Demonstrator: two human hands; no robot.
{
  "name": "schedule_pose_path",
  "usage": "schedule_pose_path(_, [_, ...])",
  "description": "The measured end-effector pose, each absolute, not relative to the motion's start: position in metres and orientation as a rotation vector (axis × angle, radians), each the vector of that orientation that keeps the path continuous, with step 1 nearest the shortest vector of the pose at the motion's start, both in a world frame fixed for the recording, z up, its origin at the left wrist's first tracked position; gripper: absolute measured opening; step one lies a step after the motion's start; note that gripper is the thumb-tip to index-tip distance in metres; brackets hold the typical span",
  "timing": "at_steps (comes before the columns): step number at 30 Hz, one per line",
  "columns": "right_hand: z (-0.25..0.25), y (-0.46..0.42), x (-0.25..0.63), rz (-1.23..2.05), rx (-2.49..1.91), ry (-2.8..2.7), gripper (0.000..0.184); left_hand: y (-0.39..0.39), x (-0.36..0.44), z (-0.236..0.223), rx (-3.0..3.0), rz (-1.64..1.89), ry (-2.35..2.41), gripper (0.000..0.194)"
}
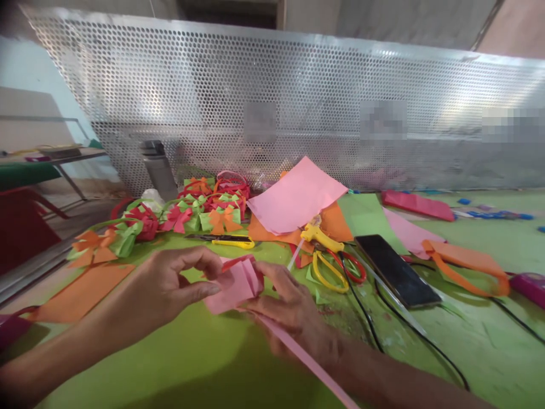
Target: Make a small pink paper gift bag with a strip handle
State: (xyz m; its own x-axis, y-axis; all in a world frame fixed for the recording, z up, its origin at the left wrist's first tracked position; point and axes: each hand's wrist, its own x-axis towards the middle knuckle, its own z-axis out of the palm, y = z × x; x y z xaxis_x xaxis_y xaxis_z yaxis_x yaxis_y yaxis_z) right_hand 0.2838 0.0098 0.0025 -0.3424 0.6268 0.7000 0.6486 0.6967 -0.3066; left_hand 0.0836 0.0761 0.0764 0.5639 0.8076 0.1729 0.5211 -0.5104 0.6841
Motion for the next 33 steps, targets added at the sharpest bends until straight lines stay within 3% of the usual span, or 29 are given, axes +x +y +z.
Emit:
schedule_pose_path(7, [0.003,0.009,0.284,-0.152,-0.939,-2.101,0.02,0.083,0.089,0.073,2.048,0.591,0.908,0.013])
schedule_pose_path(15, [-0.004,0.006,0.287,-0.116,-0.954,-2.182,0.023,0.103,0.087,0.064,1.786,0.411,0.877,0.059])
schedule_pose_path(24, [0.002,0.004,0.291,-0.135,-0.957,-2.304,0.027,0.103,0.081,0.076,2.169,0.472,0.846,0.009])
schedule_pose_path(29, [0.011,0.005,0.291,-0.217,-0.913,-2.352,0.033,0.095,0.081,0.078,2.236,0.528,0.845,0.004])
schedule_pose_path(33, [0.013,0.006,0.287,-0.501,-0.87,-2.333,0.03,0.085,0.086,0.081,2.157,0.358,0.766,0.01])
